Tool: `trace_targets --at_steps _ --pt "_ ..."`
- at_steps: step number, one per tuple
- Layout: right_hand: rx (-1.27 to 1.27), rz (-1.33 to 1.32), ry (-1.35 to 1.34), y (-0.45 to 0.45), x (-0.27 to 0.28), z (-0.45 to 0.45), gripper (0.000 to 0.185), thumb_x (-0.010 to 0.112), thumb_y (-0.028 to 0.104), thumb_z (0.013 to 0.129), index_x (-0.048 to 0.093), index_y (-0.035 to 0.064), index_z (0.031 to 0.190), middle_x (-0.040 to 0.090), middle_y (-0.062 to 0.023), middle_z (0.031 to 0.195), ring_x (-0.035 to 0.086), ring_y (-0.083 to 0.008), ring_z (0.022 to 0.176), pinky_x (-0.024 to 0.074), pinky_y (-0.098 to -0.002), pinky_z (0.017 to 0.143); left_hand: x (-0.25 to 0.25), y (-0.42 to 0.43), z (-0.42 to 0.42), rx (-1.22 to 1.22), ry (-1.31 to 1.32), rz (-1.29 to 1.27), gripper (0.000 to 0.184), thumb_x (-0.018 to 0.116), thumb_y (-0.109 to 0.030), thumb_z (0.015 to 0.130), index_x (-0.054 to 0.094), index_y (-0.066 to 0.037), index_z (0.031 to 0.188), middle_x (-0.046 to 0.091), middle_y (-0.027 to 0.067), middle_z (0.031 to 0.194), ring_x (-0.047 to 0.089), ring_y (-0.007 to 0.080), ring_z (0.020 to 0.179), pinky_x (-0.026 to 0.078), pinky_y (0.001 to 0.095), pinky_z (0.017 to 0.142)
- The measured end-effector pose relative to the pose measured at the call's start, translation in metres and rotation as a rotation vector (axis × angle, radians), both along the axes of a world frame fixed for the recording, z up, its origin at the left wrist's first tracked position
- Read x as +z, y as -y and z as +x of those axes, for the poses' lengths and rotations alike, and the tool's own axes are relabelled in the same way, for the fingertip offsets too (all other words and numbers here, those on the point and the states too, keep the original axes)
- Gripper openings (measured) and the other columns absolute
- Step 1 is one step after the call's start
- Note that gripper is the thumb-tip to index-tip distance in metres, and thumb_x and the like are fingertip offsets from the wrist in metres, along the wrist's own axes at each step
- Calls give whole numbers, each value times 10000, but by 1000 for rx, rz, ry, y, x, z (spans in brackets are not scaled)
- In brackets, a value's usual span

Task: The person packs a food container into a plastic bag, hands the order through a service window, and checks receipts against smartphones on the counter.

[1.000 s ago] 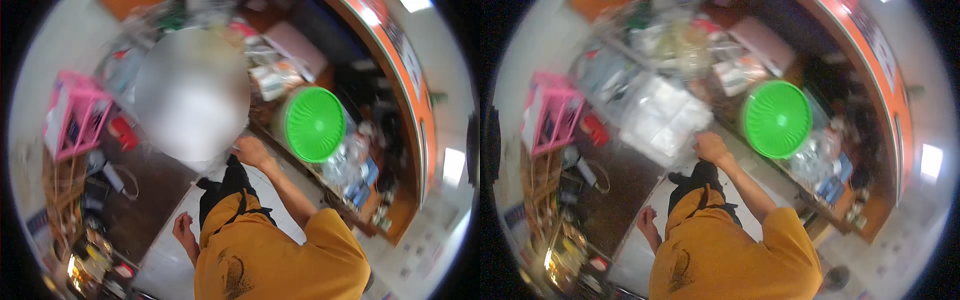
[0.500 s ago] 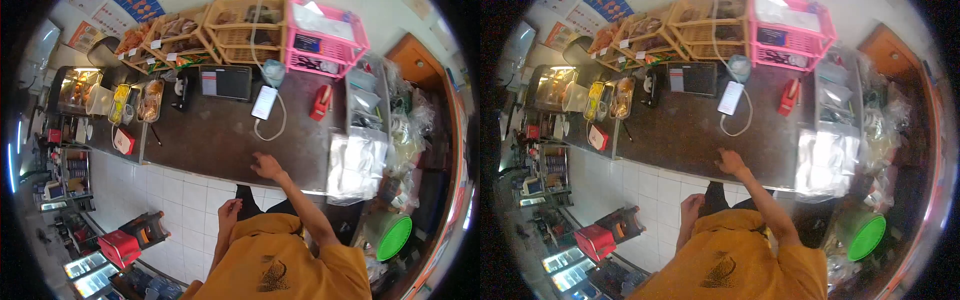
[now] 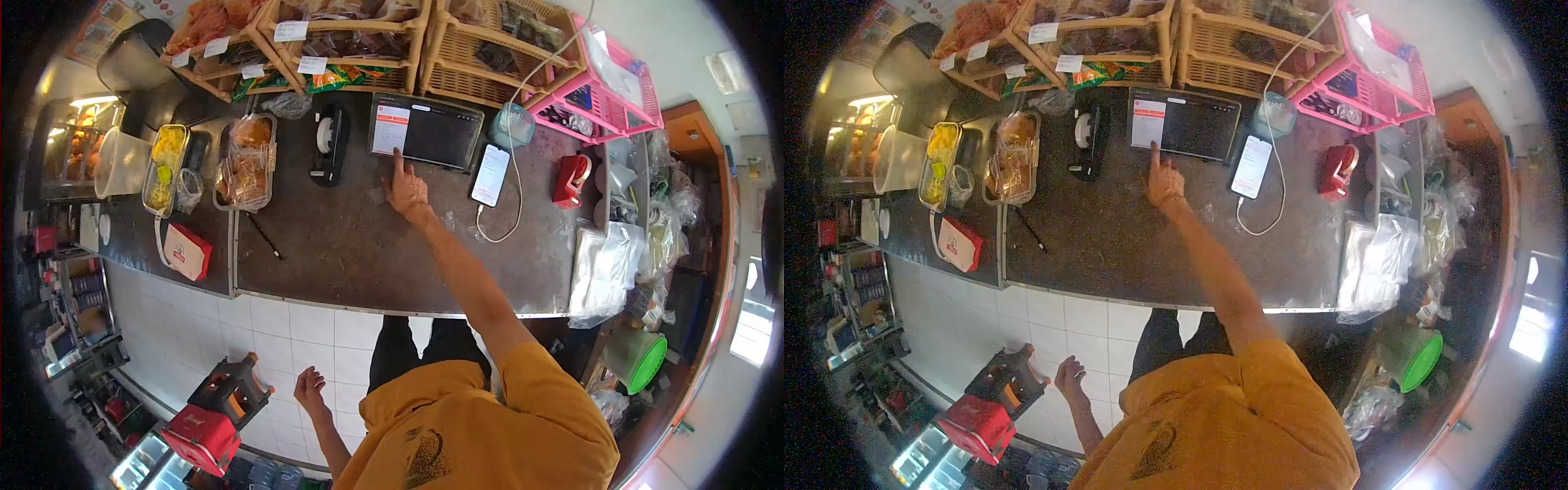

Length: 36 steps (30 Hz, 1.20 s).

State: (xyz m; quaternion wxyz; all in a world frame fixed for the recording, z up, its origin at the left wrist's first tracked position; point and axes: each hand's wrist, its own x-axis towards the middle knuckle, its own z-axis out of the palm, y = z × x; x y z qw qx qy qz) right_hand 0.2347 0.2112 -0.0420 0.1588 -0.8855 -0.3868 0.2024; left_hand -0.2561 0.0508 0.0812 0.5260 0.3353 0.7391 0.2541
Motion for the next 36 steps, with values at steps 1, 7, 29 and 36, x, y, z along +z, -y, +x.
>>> trace_targets --at_steps 1,7,29,36 --pt "-16 -24 -50 -5 2 6 923 628 326 937 -6 177 1592 532 -357 1248 646 -503 971 533 -566 851 -6 -2 4 -32 16 -20 222 631 -192 944 697 -22 1071 665 55 882 635 135 764 513 265 674" --pt "-56 13 -105 -11 18 8 953 635 323 933 -42 190 1590 523 -371 1267 655 -509 933 552 -566 794 -13 1 46 -201 118 -78 195 629 -169 985 705 -2 1051 687 58 863 645 129 774 539 272 682" --pt "149 399 -110 80 33 -84 628 633 232 957 350 29 1480 599 -133 636 630 -325 568 483 -422 538 -25 -4 11 -196 13 -57 183 608 -137 963 709 -40 1080 703 56 884 653 125 778 517 259 688" --pt "625 -141 -795 162 32 -211 470 761 278 832 644 92 1248 737 -169 909 728 -261 809 566 -389 745 -33 -28 -41 186 111 94 207 624 -128 929 691 -44 1107 691 45 895 637 110 771 515 255 665"
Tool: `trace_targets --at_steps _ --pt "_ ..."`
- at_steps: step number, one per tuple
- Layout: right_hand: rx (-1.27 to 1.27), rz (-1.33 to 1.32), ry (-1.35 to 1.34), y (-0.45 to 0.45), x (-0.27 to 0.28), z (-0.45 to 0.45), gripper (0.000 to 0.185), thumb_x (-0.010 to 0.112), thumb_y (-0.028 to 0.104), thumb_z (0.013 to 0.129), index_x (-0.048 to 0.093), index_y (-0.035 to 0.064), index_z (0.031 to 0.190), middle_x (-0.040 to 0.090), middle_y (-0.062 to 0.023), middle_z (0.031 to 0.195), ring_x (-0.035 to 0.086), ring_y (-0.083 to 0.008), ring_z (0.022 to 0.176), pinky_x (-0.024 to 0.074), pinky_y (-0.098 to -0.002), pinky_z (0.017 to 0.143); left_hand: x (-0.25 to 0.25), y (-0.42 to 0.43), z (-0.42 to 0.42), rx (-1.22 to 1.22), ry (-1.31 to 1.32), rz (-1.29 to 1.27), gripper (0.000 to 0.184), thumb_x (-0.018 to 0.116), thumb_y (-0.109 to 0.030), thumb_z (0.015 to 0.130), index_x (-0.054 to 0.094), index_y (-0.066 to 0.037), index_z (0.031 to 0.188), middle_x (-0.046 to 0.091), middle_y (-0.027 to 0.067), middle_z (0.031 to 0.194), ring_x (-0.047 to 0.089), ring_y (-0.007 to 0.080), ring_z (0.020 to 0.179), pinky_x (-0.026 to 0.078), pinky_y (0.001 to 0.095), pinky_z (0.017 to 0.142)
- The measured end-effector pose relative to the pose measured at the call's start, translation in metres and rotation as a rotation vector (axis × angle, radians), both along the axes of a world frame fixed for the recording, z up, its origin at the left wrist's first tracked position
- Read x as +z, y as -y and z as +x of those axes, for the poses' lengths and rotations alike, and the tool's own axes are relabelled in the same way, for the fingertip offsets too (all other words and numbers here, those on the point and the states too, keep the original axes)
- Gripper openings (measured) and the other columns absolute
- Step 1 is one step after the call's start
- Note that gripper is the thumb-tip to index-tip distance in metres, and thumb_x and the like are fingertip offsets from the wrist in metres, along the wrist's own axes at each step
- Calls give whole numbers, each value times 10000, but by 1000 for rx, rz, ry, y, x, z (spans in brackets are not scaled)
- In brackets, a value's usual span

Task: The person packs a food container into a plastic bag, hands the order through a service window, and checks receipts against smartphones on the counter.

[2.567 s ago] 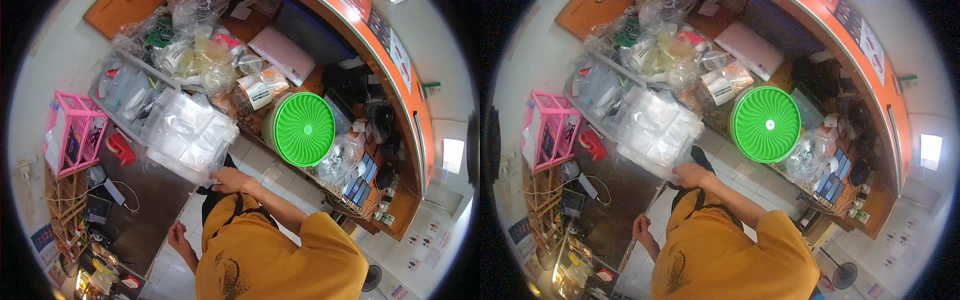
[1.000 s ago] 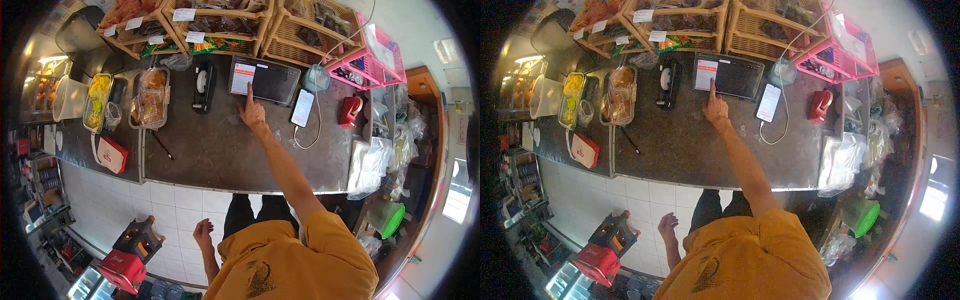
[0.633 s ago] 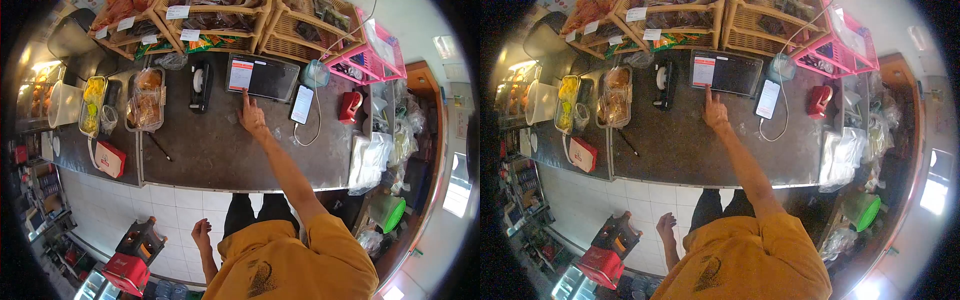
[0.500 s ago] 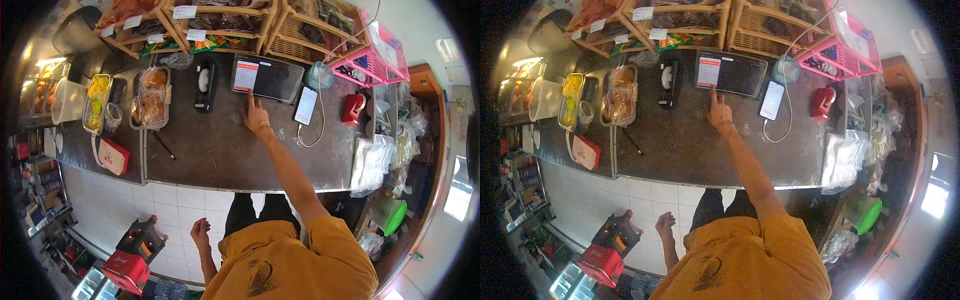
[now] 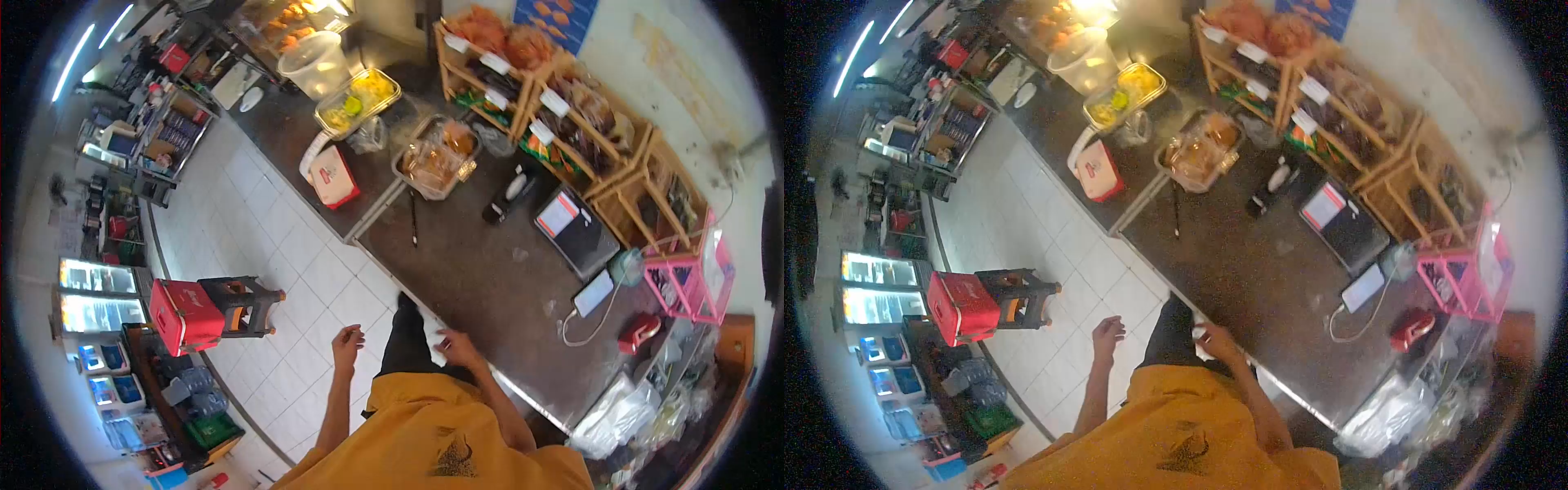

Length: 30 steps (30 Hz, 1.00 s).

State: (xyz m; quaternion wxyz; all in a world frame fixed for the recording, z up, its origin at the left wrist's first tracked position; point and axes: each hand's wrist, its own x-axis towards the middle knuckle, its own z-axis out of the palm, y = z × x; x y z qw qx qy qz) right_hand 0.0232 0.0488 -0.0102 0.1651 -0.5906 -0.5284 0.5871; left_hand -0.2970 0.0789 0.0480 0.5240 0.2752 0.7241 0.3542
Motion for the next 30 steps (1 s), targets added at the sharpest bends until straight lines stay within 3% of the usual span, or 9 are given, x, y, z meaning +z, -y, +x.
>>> trace_targets --at_steps 5,11,14,17,18,21,25,27,30 --pt "46 250 232 -128 46 -64 686 781 323 805 518 25 1364 698 -169 993 666 -346 925 524 -430 870 -34 -191 -81 -146 -250 299 316 605 -96 921 615 -5 1224 695 54 926 648 169 852 512 295 754" --pt "-177 476 379 -364 64 -205 999 840 340 702 323 12 1492 495 -259 1304 462 -431 1226 398 -505 1031 -76 -496 -143 -239 -442 576 765 712 -183 891 288 -26 1508 586 205 1321 571 280 1219 466 379 1006" --pt "-178 352 543 -457 66 -267 1125 878 382 620 293 52 1521 361 -270 1448 363 -470 1327 350 -561 1073 -91 -566 -148 -291 -569 513 701 743 -214 864 410 -11 1447 648 191 1246 616 278 1154 480 411 980" --pt "-231 312 550 -493 44 -308 1211 902 398 549 281 76 1538 213 -275 1550 250 -487 1408 297 -636 1086 -59 -571 -157 -611 -610 298 517 755 -222 850 593 3 1287 722 157 1053 679 252 1005 520 387 893" --pt "-267 299 523 -501 34 -315 1239 910 400 527 277 83 1543 164 -274 1578 211 -491 1434 278 -664 1087 -84 -571 -175 -603 -455 517 303 731 -180 867 697 12 1099 733 102 870 677 192 815 532 343 768" --pt "-323 590 815 -514 -18 -346 902 638 522 821 344 47 1528 81 -292 1605 136 -553 1444 210 -746 1059 -70 -527 -192 -380 -283 567 39 630 -43 882 640 -8 898 595 -5 787 519 76 724 448 251 629" --pt "-123 270 678 -496 52 -324 1135 846 503 614 334 108 1546 260 -344 1510 348 -483 1313 364 -641 952 -103 -476 -244 -63 -341 459 182 621 -107 942 634 58 1017 635 105 916 576 178 822 531 346 752" --pt "-202 354 786 -490 37 -322 1192 838 444 585 267 53 1556 397 -304 1376 459 -409 1170 408 -538 891 -79 -453 -227 -82 -689 558 273 599 -175 992 616 94 1033 652 180 970 616 260 876 536 378 819" --pt "-217 340 456 -444 61 -264 1172 809 338 550 269 13 1538 478 -243 1172 491 -397 1092 415 -515 882 -16 -419 -169 -154 -512 514 335 595 -250 1012 595 79 1075 646 184 1018 614 254 888 526 386 803"
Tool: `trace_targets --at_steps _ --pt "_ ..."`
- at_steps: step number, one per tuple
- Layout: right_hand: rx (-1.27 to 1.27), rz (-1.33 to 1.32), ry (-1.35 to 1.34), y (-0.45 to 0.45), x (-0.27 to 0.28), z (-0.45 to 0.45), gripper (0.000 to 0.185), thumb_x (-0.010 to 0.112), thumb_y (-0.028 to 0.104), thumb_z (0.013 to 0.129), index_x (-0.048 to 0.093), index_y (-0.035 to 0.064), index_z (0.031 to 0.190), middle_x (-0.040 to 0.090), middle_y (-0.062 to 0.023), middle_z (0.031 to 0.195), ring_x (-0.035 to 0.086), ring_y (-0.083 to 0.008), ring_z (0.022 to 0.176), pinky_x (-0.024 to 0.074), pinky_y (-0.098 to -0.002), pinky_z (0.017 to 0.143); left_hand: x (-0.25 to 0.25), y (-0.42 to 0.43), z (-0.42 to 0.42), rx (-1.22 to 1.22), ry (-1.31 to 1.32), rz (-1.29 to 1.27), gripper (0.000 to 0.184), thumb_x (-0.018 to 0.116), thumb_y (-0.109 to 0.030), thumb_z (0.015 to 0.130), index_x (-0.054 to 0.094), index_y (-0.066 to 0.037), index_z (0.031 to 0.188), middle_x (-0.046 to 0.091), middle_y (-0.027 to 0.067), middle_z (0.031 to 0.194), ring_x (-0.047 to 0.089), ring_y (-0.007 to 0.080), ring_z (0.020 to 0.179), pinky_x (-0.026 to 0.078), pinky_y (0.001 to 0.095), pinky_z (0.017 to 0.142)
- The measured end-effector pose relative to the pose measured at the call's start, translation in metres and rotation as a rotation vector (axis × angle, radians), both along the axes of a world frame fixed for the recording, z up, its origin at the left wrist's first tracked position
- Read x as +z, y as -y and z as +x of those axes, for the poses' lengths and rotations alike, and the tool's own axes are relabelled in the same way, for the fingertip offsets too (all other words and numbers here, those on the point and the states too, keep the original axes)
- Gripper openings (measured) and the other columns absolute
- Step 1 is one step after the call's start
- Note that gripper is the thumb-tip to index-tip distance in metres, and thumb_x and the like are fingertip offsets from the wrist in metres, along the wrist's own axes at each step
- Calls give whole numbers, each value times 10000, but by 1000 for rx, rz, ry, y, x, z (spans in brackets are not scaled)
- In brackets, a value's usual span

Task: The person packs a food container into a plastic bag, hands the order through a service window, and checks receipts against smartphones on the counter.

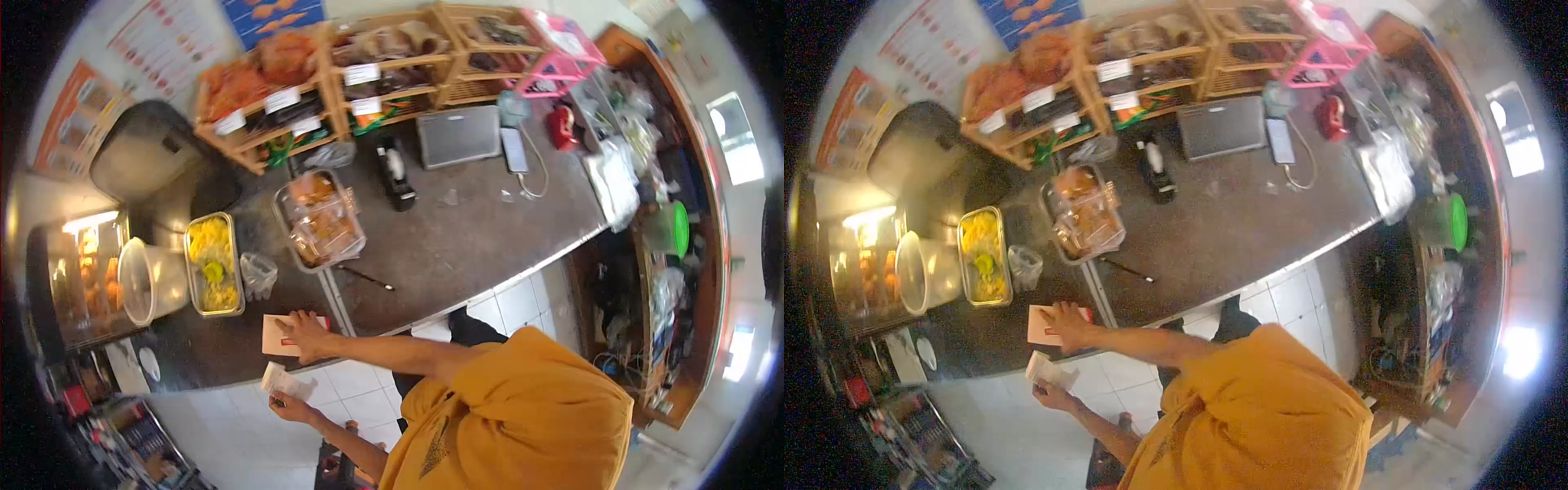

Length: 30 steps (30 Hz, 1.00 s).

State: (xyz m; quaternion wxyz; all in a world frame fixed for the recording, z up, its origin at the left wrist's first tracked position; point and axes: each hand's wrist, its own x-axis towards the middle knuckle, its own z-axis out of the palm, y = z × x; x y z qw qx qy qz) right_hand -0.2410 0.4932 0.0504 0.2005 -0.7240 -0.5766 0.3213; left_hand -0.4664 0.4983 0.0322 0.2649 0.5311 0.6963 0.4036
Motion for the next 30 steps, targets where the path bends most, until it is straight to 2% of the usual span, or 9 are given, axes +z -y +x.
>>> trace_targets --at_steps 3,5,8,13,16,20,23,24,30 --pt "16 63 -217 90 20 80 1052 825 440 621 397 16 1482 491 -283 1176 479 -401 1102 402 -520 892 24 35 66 -131 8 8 317 581 -249 1026 594 61 1087 637 143 990 594 209 879 511 369 778" --pt "-97 85 -77 163 17 119 916 777 464 690 464 52 1445 508 -287 1158 495 -429 1110 399 -521 932 25 62 118 -246 146 -43 288 578 -224 1029 595 59 1079 627 125 957 583 198 865 505 352 768" --pt "-175 69 -46 291 35 203 909 743 481 731 399 125 1493 496 -304 1253 490 -481 1197 379 -571 996 10 124 213 -556 183 24 212 596 -151 1014 597 53 1070 605 95 924 571 178 842 494 330 774" --pt "-397 -81 177 487 29 351 1129 852 375 589 290 191 1550 445 -311 1371 431 -501 1300 349 -598 1073 32 268 377 -848 190 37 166 630 -94 976 624 44 1069 648 78 964 594 152 883 493 311 808" --pt "-327 -273 258 559 22 420 1132 874 348 577 297 255 1547 364 -287 1482 358 -487 1374 280 -602 1153 -14 305 436 -883 167 -124 224 654 -110 957 619 60 1098 669 112 989 622 185 943 494 318 864" --pt "-257 -182 265 608 -3 465 1109 902 344 550 366 278 1519 336 -218 1521 334 -471 1386 287 -596 1146 -64 328 484 -831 -107 -163 407 710 -151 907 569 57 1227 654 213 1112 644 323 1049 497 374 922" --pt "-330 -112 264 621 -3 468 1082 908 342 557 398 300 1510 324 -191 1537 311 -465 1399 290 -585 1141 -55 351 497 -812 -173 175 630 747 -170 847 465 30 1373 568 266 1276 566 418 1184 448 452 997" --pt "-379 -132 281 623 3 465 1073 906 343 563 401 303 1509 317 -194 1543 304 -463 1406 286 -584 1143 -48 360 494 -862 -320 165 758 743 -141 801 380 10 1449 460 259 1409 447 420 1317 358 527 1074" --pt "-665 -123 168 643 -3 446 1047 907 257 569 423 281 1497 292 -221 1558 320 -466 1405 339 -540 1138 -20 443 480 -1038 -516 252 744 682 -160 815 367 -47 1479 402 253 1460 348 425 1389 234 627 1133"
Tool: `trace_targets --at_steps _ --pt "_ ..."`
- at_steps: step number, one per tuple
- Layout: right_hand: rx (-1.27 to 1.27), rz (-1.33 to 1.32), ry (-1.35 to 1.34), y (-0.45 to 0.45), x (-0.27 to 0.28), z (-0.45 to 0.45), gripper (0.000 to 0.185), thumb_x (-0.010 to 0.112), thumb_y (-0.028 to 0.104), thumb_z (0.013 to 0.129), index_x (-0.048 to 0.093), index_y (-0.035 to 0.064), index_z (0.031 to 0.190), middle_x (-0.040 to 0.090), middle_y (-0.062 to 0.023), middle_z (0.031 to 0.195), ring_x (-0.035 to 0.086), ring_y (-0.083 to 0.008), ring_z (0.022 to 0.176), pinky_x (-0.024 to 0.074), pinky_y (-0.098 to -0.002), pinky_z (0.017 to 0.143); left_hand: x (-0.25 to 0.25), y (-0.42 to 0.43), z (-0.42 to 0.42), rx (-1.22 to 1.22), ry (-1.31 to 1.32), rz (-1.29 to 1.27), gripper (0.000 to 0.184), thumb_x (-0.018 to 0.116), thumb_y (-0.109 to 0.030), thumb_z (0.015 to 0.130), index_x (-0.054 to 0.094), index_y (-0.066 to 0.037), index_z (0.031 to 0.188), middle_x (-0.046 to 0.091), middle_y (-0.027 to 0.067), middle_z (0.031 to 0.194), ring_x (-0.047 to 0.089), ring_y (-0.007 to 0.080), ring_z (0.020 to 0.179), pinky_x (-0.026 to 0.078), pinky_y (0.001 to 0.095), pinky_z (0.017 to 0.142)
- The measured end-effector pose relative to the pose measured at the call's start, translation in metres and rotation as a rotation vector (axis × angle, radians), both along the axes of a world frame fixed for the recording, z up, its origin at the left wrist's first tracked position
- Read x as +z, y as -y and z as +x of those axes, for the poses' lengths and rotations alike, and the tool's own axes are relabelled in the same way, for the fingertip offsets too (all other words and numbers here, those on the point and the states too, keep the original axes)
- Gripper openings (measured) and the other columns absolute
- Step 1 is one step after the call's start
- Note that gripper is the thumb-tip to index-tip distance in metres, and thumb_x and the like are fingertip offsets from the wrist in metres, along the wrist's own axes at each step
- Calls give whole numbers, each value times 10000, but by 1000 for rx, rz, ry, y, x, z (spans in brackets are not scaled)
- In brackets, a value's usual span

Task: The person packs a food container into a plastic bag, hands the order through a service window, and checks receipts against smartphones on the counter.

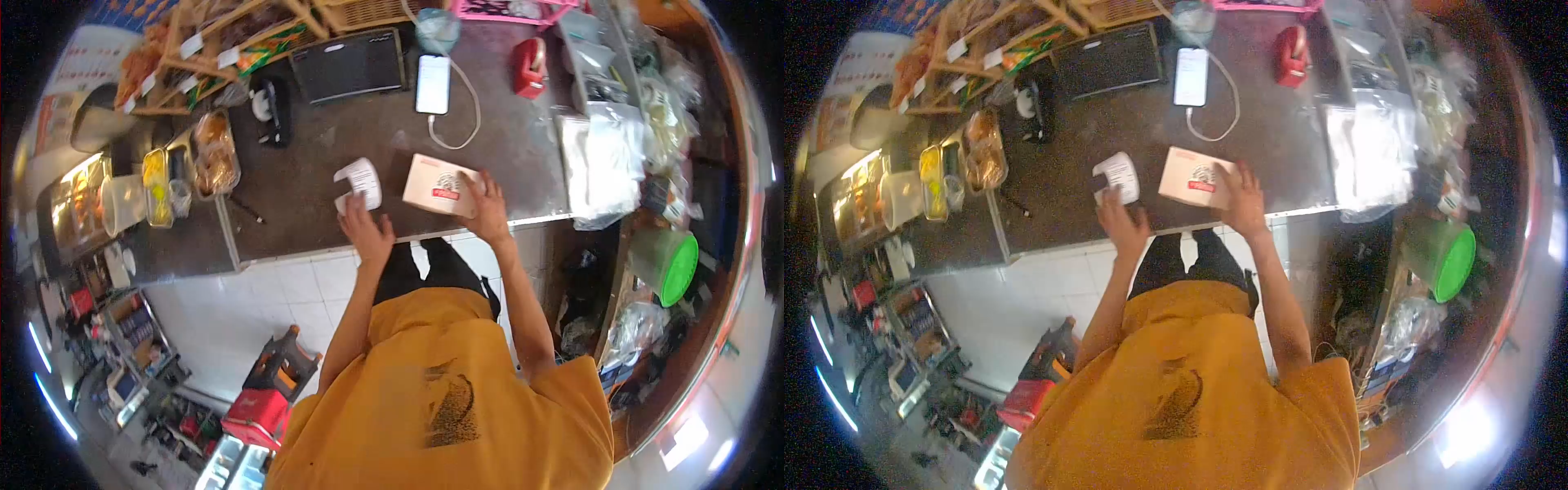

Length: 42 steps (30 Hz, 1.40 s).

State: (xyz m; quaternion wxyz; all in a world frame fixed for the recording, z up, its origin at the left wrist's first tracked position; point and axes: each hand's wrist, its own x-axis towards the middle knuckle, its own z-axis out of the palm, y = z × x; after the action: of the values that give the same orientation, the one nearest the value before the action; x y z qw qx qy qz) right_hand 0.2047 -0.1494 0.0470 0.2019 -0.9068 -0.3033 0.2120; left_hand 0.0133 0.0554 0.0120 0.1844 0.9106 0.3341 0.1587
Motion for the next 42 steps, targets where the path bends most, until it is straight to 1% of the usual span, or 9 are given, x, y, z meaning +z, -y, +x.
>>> trace_targets --at_steps 4,6,8,12,14,16,20,26,42 --pt "-32 128 -76 3 -9 1 1024 908 181 561 454 265 1475 311 -207 1554 372 -463 1380 391 -508 1123 -8 -18 -13 211 146 -637 670 714 -94 811 443 -29 1421 508 214 1398 469 317 1334 356 431 1106" --pt "-3 99 -69 1 -7 5 1012 902 196 581 440 273 1478 305 -243 1552 400 -496 1347 407 -525 1102 -28 -44 -15 125 551 -635 533 653 89 843 526 -19 1350 673 110 1172 636 152 1038 471 241 897" --pt "-4 69 -39 0 -9 5 994 891 189 595 436 279 1475 315 -253 1548 429 -507 1326 430 -525 1083 51 -64 5 139 673 -736 497 633 96 887 547 -22 1362 677 62 1149 636 97 958 470 209 836" --pt "-62 68 -21 -9 -7 -2 1003 903 163 550 469 235 1451 329 -201 1545 430 -448 1351 434 -491 1100 109 -88 6 53 595 -790 351 640 41 914 655 -36 1256 660 98 1120 608 137 1012 473 259 855" --pt "-81 49 -27 -12 -7 -4 997 905 179 545 474 229 1443 334 -202 1543 418 -442 1362 425 -517 1093 69 -91 8 -13 496 -723 353 643 38 903 672 -55 1242 657 146 1129 610 172 1015 473 286 862" --pt "-69 -6 -3 -13 -3 -5 993 907 214 543 477 224 1438 339 -197 1543 398 -434 1377 404 -544 1092 -47 -82 -30 56 187 -562 443 694 -9 828 651 -107 1258 595 186 1116 623 311 976 494 375 868" --pt "51 -80 119 -27 0 7 992 896 322 555 466 224 1444 360 -165 1541 348 -408 1411 330 -596 1106 -55 -73 -34 53 -23 -337 503 767 -137 777 619 -116 1257 527 185 1192 594 385 1049 508 457 896" --pt "293 -218 114 -86 2 -8 1081 876 448 598 357 271 1529 357 -161 1525 322 -427 1416 210 -739 1103 -41 -81 -27 36 -43 -193 539 774 -188 807 592 -99 1306 472 171 1208 589 366 1019 505 454 864" --pt "352 -131 148 -229 3 -56 1060 863 440 578 391 193 1494 426 -161 1463 389 -425 1362 287 -720 1064 -52 -80 -88 -93 95 -353 454 741 -113 766 539 -55 1168 564 160 1251 548 373 1114 442 485 942"
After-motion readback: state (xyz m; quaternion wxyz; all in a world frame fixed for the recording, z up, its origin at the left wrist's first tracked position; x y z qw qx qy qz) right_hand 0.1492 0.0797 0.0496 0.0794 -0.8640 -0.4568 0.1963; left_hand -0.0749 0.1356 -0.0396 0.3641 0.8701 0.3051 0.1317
